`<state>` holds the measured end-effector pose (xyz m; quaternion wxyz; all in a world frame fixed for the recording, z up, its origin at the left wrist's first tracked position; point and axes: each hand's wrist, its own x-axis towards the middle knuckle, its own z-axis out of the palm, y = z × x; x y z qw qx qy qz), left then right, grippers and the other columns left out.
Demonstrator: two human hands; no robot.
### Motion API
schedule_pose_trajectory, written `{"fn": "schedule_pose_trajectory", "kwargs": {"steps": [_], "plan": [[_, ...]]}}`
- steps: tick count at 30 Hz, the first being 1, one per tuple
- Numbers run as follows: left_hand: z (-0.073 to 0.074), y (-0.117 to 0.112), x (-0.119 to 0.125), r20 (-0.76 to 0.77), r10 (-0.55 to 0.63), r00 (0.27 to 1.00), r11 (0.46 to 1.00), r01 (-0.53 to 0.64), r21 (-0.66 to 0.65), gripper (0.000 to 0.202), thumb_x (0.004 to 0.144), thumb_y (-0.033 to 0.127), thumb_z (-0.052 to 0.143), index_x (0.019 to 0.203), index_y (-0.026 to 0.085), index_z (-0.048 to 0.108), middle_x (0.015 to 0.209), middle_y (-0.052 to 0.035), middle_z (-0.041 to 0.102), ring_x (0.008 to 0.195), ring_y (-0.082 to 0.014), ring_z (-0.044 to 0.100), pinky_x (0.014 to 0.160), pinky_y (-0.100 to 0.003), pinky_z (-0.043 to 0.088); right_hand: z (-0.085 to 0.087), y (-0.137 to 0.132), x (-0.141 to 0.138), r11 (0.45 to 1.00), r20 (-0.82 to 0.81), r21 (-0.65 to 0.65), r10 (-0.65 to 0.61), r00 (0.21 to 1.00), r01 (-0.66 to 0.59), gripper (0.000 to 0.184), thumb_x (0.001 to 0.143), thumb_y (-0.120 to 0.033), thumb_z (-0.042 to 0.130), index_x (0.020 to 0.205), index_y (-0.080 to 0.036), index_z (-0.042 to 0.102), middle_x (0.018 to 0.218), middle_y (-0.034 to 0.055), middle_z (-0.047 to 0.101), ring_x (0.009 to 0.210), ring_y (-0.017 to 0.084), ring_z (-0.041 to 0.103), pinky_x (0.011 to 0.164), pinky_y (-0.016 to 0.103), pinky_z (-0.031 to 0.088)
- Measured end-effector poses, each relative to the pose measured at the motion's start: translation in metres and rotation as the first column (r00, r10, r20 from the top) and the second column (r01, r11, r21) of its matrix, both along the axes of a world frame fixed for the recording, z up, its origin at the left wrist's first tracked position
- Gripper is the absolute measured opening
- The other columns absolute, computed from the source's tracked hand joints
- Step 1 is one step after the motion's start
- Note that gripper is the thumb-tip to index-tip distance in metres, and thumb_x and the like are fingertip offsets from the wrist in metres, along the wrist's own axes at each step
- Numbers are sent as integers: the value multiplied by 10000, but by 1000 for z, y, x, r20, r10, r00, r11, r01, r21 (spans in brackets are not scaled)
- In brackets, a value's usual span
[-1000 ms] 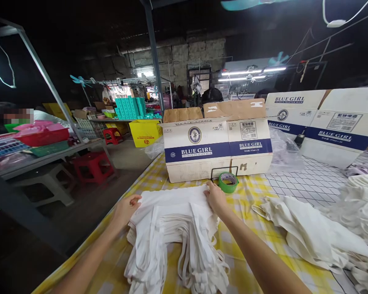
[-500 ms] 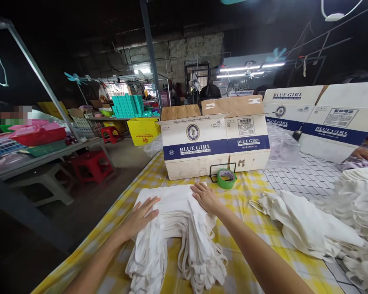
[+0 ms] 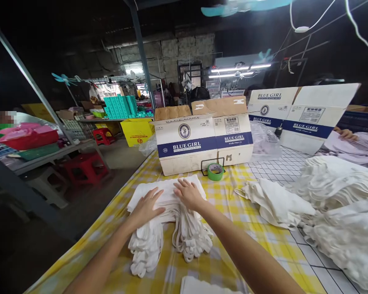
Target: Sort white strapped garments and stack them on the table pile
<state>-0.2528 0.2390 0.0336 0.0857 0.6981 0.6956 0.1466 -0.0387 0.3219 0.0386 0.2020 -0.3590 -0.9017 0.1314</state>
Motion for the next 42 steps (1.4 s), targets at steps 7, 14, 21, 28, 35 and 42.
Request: {"fn": "schedule_pose_trajectory", "kwargs": {"steps": [7, 14, 21, 28, 35, 42], "plan": [[-17, -5, 1, -21, 47, 999, 998, -46, 33, 703, 730, 407, 568, 1371, 217, 353, 1460, -138, 311, 1348, -285, 270, 1079, -476, 137, -15, -16, 0, 998, -7, -61, -16, 1000, 15, 414, 939, -359, 322, 1326, -274, 441, 1416, 42, 411, 1312, 202, 323, 1050, 436, 242], [11, -18, -3, 70, 19, 997, 1000, -19, 7, 719, 826, 580, 392, 1431, 227, 231, 1497, -134, 271, 1382, -280, 207, 1079, -509, 158, 13, -34, 21, 992, -120, -117, -66, 991, 52, 527, 946, -442, 262, 1411, -202, 325, 1484, 95, 292, 1352, 227, 266, 1056, 428, 262], [0, -82, 10, 147, 89, 985, 985, -109, 131, 681, 889, 537, 292, 1461, 218, 107, 1542, -104, 125, 1411, -242, 80, 1114, -482, 120, -3, -124, 133, 951, -370, -209, -293, 882, 228, 465, 947, -437, 263, 1337, -234, 413, 1367, 82, 454, 1242, 222, 431, 1020, 381, 350], [-21, -156, 61, 255, 115, 960, 904, -207, 373, 509, 902, 411, 367, 1369, 215, 323, 1437, -90, 353, 1341, -209, 299, 1093, -359, 273, -65, -214, 264, 774, -290, -326, -628, 722, 542, 357, 907, -434, 380, 1190, -262, 513, 1223, 59, 549, 1038, 207, 571, 771, 314, 506], [-58, -208, 152, 246, 128, 961, 971, -173, 168, 360, 873, 413, 409, 1134, 189, 514, 1071, -105, 580, 992, -236, 573, 862, -382, 470, -107, -273, 330, 619, -59, -12, -785, 617, 786, 396, 840, -439, 439, 1120, -187, 563, 1048, 107, 621, 952, 281, 580, 795, 434, 470], [-64, -200, 179, 156, 133, 979, 991, -133, -10, 376, 852, 365, 426, 1163, 170, 507, 1153, -118, 582, 1048, -254, 568, 855, -369, 455, -99, -275, 311, 521, 56, -119, -846, 530, 845, 385, 821, -489, 444, 1046, -201, 566, 931, 87, 645, 867, 292, 586, 703, 433, 426]]}}
